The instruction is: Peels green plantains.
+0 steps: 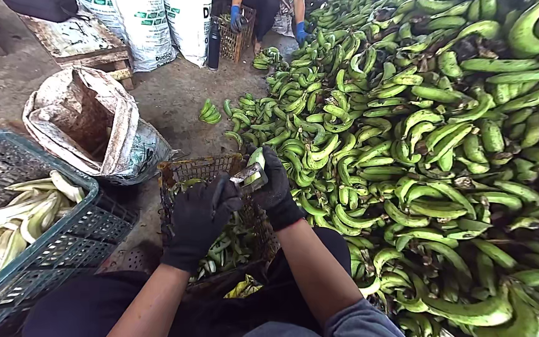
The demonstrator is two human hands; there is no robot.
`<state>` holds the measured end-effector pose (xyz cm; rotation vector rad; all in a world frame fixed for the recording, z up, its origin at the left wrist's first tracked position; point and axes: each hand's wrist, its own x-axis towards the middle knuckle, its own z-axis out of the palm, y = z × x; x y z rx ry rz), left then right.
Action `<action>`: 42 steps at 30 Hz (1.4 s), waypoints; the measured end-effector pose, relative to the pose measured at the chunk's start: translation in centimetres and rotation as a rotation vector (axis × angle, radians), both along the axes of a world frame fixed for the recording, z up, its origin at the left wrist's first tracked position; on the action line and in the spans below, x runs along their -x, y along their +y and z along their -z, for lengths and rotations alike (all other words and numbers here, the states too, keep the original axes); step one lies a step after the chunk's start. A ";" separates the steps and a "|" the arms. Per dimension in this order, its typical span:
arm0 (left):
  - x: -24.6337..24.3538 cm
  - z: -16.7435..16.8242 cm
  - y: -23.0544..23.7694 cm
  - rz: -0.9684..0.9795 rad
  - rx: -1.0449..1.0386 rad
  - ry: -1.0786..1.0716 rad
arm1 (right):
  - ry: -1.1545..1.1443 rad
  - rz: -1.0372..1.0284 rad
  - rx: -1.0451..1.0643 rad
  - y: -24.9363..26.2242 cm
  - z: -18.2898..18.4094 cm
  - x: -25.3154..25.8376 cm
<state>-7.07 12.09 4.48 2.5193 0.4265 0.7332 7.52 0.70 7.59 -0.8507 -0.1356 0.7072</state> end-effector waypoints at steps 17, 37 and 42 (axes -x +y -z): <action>0.0 -0.8 3.9 -0.146 0.607 0.237 | -0.435 -0.550 0.271 -1.6 2.1 1.0; -0.1 -0.4 0.8 -0.132 0.600 0.294 | -0.758 -0.350 0.350 -2.1 3.7 0.7; -0.1 0.2 1.2 -0.173 0.636 0.290 | -0.576 -0.417 0.332 -2.1 4.3 0.7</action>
